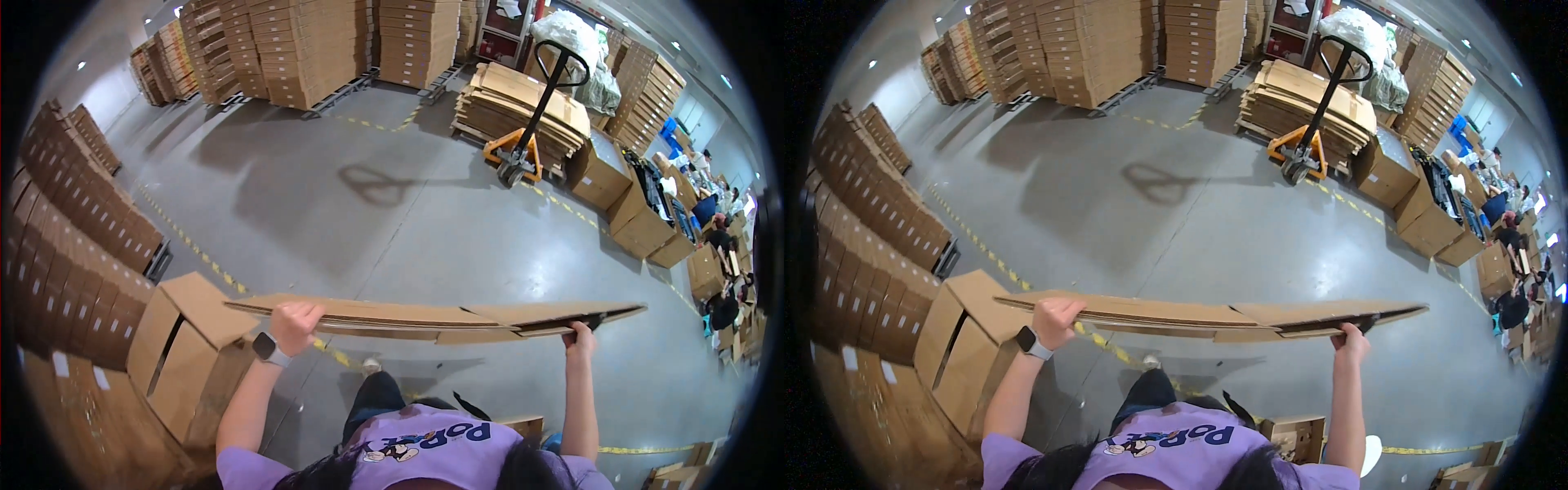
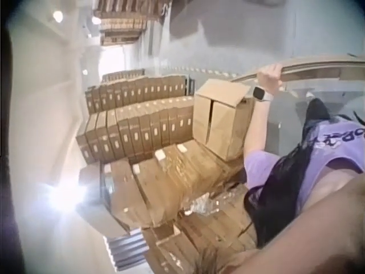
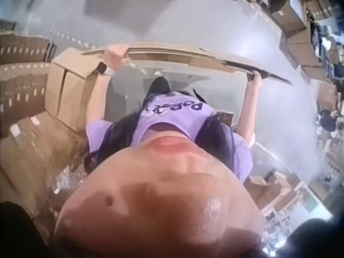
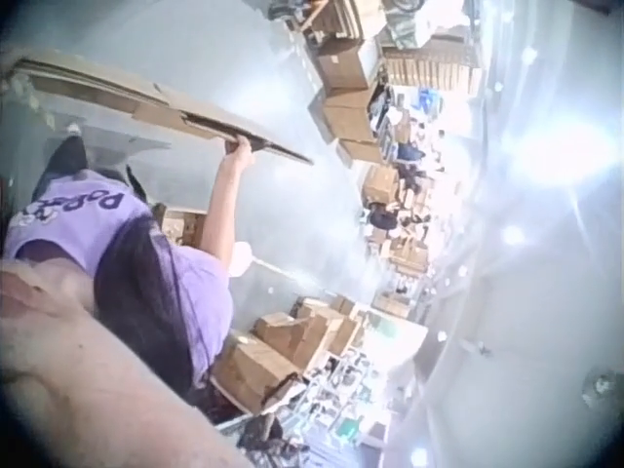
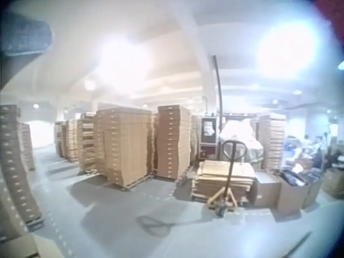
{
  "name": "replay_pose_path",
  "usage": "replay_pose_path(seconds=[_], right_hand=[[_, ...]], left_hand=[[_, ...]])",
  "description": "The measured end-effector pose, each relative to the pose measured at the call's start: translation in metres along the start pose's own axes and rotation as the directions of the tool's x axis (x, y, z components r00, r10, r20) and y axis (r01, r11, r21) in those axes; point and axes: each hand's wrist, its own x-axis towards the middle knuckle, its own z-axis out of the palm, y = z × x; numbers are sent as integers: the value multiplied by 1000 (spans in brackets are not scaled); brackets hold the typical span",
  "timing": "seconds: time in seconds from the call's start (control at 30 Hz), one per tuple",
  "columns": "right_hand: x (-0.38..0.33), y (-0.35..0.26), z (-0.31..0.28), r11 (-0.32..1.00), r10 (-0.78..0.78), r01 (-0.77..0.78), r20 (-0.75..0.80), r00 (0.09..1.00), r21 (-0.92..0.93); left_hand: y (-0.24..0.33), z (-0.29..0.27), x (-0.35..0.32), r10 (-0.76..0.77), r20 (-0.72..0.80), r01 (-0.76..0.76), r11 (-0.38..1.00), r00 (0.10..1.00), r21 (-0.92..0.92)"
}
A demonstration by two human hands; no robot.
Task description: Unpack components from cardboard boxes and attach small adhesive pads to them.
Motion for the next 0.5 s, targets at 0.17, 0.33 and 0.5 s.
replay_pose_path(seconds=[0.17, 0.33, 0.5], right_hand=[[2, -40, 170, 994, -105, 108, 101, 989, -27], [74, -59, 339, 988, -152, 157, 196, 969, -9], [178, -76, 517, 989, -94, 125, 307, 947, -82]], left_hand=[[-113, 28, 82, -118, -65, 117, 993, 991, -25], [-197, 69, 184, -257, -43, 255, 966, 965, -42], [-268, 130, 290, -362, -53, 365, 929, 931, 62]])
